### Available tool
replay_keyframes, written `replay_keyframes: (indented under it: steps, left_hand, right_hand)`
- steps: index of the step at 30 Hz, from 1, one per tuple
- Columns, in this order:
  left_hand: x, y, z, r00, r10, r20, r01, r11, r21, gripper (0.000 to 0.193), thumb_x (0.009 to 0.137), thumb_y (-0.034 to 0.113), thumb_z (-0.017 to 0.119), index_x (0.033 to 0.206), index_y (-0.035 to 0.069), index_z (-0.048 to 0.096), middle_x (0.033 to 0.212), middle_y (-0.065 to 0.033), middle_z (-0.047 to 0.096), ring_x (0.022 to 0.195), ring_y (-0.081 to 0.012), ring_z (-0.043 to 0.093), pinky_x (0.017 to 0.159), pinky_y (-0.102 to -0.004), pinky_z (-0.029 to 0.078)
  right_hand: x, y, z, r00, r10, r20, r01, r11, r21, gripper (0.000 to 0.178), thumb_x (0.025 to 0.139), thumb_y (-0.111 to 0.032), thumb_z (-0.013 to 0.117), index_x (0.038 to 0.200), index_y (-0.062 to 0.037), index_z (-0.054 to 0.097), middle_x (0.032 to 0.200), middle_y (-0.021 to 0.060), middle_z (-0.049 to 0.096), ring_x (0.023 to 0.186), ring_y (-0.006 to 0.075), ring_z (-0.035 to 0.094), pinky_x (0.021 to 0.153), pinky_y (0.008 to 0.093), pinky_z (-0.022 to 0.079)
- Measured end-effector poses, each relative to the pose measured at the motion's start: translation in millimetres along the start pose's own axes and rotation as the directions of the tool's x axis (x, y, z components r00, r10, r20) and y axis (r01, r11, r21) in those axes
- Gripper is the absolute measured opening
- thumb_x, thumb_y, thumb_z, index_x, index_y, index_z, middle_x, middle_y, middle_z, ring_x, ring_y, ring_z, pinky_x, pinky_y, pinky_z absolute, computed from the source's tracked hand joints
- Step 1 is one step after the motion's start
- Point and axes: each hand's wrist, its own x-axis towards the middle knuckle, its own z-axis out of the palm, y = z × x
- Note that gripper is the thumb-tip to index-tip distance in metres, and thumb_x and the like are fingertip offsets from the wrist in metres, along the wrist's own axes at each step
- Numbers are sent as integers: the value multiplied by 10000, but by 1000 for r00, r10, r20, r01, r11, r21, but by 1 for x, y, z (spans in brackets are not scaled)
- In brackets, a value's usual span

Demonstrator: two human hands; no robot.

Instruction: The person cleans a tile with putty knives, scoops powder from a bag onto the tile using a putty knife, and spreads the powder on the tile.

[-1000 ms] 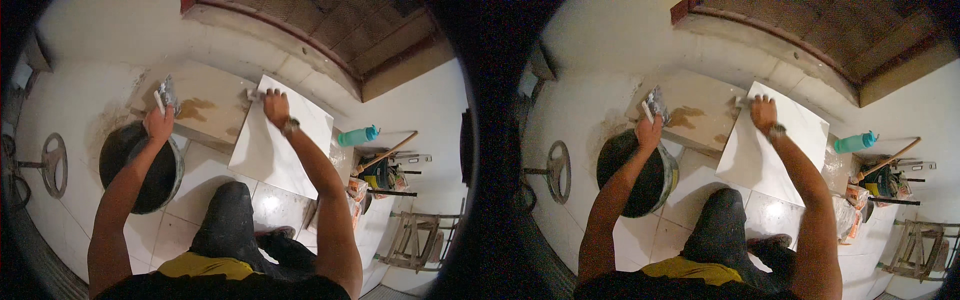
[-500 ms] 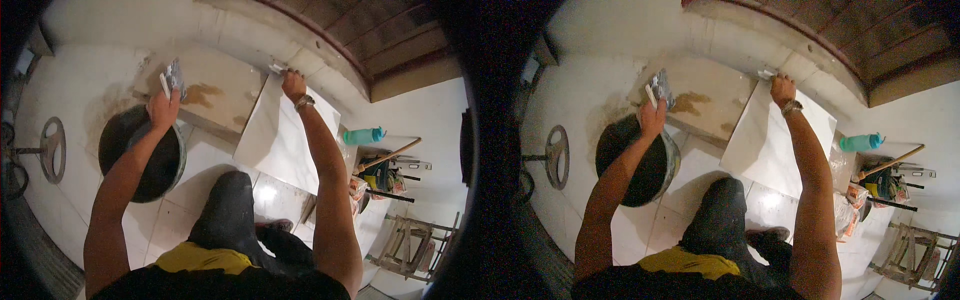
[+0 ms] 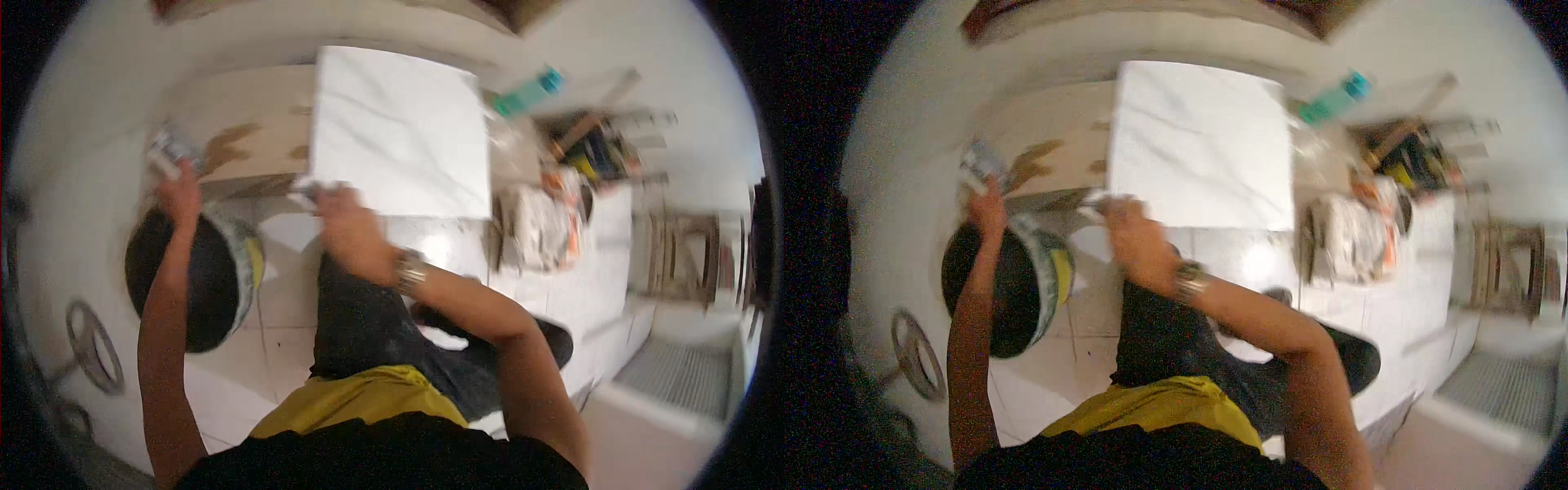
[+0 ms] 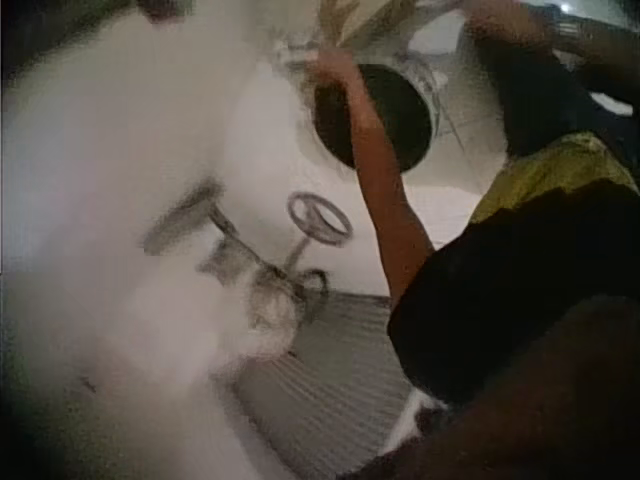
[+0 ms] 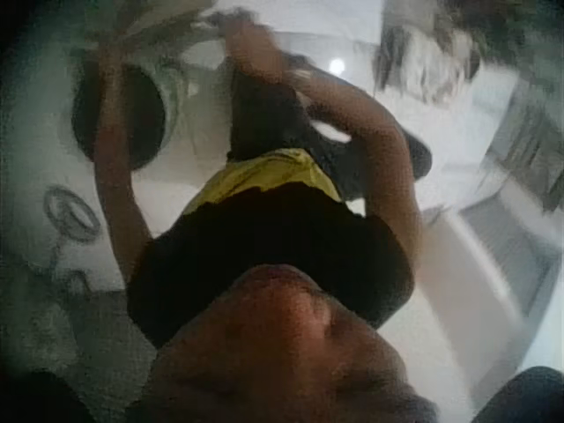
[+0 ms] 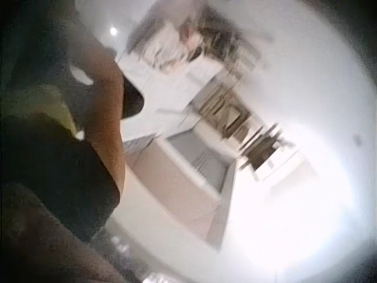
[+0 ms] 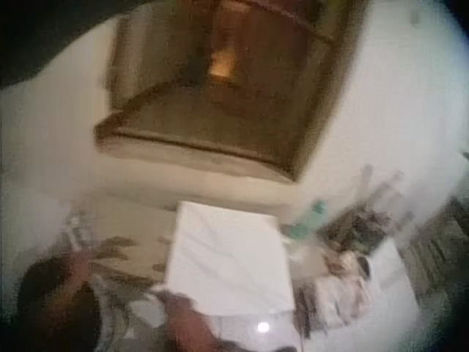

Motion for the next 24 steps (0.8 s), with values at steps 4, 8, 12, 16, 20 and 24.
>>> replay_keyframes:
  steps: [4, 8, 12, 16, 20, 24]
  left_hand:
    - [25, -32, 20, 995, 95, -3, -93, 984, 155, 548, 870, 444, 572, 922, -98, 635, 821, -253, 658, 771, -413, 626, 729, -490, 466]
    - [9, -6, 9, 970, 228, -82, -213, 964, 159, 552, 884, 424, 536, 951, -119, 615, 854, -286, 647, 807, -449, 614, 754, -500, 453]
    - [15, -8, -4, 984, 144, 106, -160, 973, 163, 565, 891, 412, 535, 1041, -131, 577, 912, -311, 638, 866, -472, 607, 772, -519, 438]
    - [37, -53, -21, 971, 198, -133, -162, 956, 246, 591, 898, 442, 524, 901, -142, 619, 878, -340, 627, 861, -505, 595, 778, -546, 431]
    - [9, -19, -14, 970, 242, -29, -232, 954, 192, 642, 899, 475, 521, 868, -159, 616, 866, -359, 616, 869, -510, 592, 786, -558, 429]
    - [-21, 44, 51, 947, 321, 14, -320, 943, 91, 678, 902, 491, 517, 866, -181, 606, 849, -365, 611, 846, -508, 595, 773, -554, 438]
  right_hand:
    - [11, 18, 34, 978, 16, -209, -50, 986, -159, 323, 915, -130, 460, 1162, 77, 484, 1086, 309, 508, 933, 395, 567, 657, 476, 556]
    - [-65, 182, -8, 840, 317, -440, -456, 851, -259, 267, 906, -167, 490, 1072, 34, 546, 954, 200, 604, 834, 305, 615, 566, 423, 519]
    - [-116, 224, -58, 732, 525, -434, -668, 678, -306, 229, 901, -184, 480, 994, 0, 579, 883, 187, 596, 741, 302, 588, 560, 443, 499]
    - [-35, 73, 26, 859, 305, -412, -262, 952, 159, 263, 915, -124, 435, 1089, 52, 524, 1060, 241, 553, 1020, 366, 547, 867, 496, 454]
    - [32, -9, 60, 970, 48, -240, -69, 994, -81, 330, 907, -158, 453, 1149, 63, 486, 1034, 243, 548, 979, 360, 538, 824, 509, 460]
    - [23, 232, -3, 578, 302, -758, -478, 878, -15, 291, 892, -251, 499, 987, 18, 553, 930, 227, 576, 836, 330, 579, 634, 487, 484]
